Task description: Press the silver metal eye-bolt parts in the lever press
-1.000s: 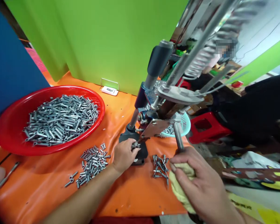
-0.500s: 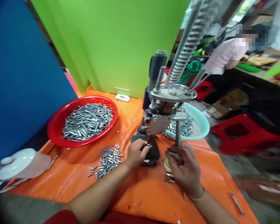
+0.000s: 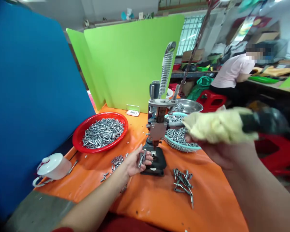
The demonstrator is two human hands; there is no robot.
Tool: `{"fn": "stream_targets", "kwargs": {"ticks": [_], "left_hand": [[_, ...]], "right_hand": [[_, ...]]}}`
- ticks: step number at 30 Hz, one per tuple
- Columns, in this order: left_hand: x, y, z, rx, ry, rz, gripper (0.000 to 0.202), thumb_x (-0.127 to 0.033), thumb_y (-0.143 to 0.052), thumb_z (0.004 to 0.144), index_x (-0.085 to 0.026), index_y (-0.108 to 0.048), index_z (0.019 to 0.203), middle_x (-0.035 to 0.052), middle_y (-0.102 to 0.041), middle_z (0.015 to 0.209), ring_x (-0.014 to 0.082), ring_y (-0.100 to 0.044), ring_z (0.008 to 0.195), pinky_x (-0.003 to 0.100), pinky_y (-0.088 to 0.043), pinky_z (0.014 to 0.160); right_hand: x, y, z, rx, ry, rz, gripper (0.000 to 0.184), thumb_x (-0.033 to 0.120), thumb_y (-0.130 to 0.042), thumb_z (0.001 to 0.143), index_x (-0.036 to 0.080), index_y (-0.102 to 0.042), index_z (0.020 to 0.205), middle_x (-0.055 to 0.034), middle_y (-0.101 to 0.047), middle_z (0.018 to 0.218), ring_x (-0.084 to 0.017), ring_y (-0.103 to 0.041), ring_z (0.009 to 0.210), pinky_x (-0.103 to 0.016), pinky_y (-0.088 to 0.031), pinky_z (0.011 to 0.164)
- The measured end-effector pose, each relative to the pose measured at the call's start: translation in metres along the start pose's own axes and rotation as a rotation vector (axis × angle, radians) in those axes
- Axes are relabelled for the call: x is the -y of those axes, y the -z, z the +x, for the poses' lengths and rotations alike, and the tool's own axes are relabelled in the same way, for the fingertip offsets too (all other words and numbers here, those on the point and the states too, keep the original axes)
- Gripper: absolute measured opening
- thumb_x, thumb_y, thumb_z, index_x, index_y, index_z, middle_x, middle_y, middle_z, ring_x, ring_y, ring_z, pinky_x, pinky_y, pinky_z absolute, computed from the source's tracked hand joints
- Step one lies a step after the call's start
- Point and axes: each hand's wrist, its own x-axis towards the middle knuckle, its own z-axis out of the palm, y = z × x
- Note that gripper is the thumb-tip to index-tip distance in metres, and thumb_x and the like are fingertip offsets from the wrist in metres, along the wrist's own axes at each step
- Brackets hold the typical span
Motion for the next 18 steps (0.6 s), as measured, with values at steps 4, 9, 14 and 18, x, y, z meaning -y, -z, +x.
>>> {"fn": "stream_targets", "kwargs": {"ticks": [4, 9, 14, 18], "left_hand": [[-0.022, -0.001, -0.024, 0.014, -0.078, -0.013, 0.053, -0.063, -0.044, 0.084, -0.012, -0.059, 0.087, 0.0054, -0.060, 0.068, 0.0090, -0.056, 0.052, 0.013, -0.025, 0.036], [-0.088, 0.008, -0.060, -0.250, -0.461, 0.349, 0.051, -0.063, -0.046, 0.082, -0.015, -0.059, 0.092, 0.0048, -0.059, 0.075, 0.0099, -0.052, 0.057, 0.017, -0.033, 0.042], [-0.138, 0.031, -0.073, -0.924, -1.060, 1.107, 0.052, -0.046, -0.072, 0.065, -0.017, -0.057, 0.106, 0.0107, -0.058, 0.115, 0.0282, -0.049, 0.115, 0.039, -0.043, 0.092], [-0.126, 0.044, -0.076, -0.811, -1.182, 1.267, 0.040, -0.039, -0.063, 0.074, -0.015, -0.058, 0.106, 0.0094, -0.063, 0.103, 0.0236, -0.059, 0.098, 0.040, -0.046, 0.089]], "right_hand": [[-0.002, -0.021, 0.027, 0.045, -0.218, 0.309, 0.037, 0.058, -0.047, 0.082, 0.023, -0.055, 0.088, 0.0011, -0.048, 0.049, -0.011, -0.049, 0.046, -0.032, -0.044, 0.055], [-0.040, -0.019, 0.013, 0.025, -0.360, 0.268, 0.050, 0.057, -0.059, 0.076, 0.022, -0.051, 0.111, -0.0015, -0.056, 0.062, -0.014, -0.056, 0.056, -0.028, -0.045, 0.056], [-0.082, -0.003, -0.032, 0.076, -0.391, 0.160, 0.066, 0.047, -0.068, 0.072, 0.020, -0.046, 0.128, -0.0005, -0.056, 0.070, -0.010, -0.053, 0.060, -0.023, -0.046, 0.058], [-0.120, 0.023, -0.063, 0.074, -0.562, 0.071, 0.054, 0.052, -0.073, 0.065, 0.014, -0.063, 0.103, -0.0038, -0.059, 0.075, -0.011, -0.056, 0.069, -0.021, -0.050, 0.064]]}}
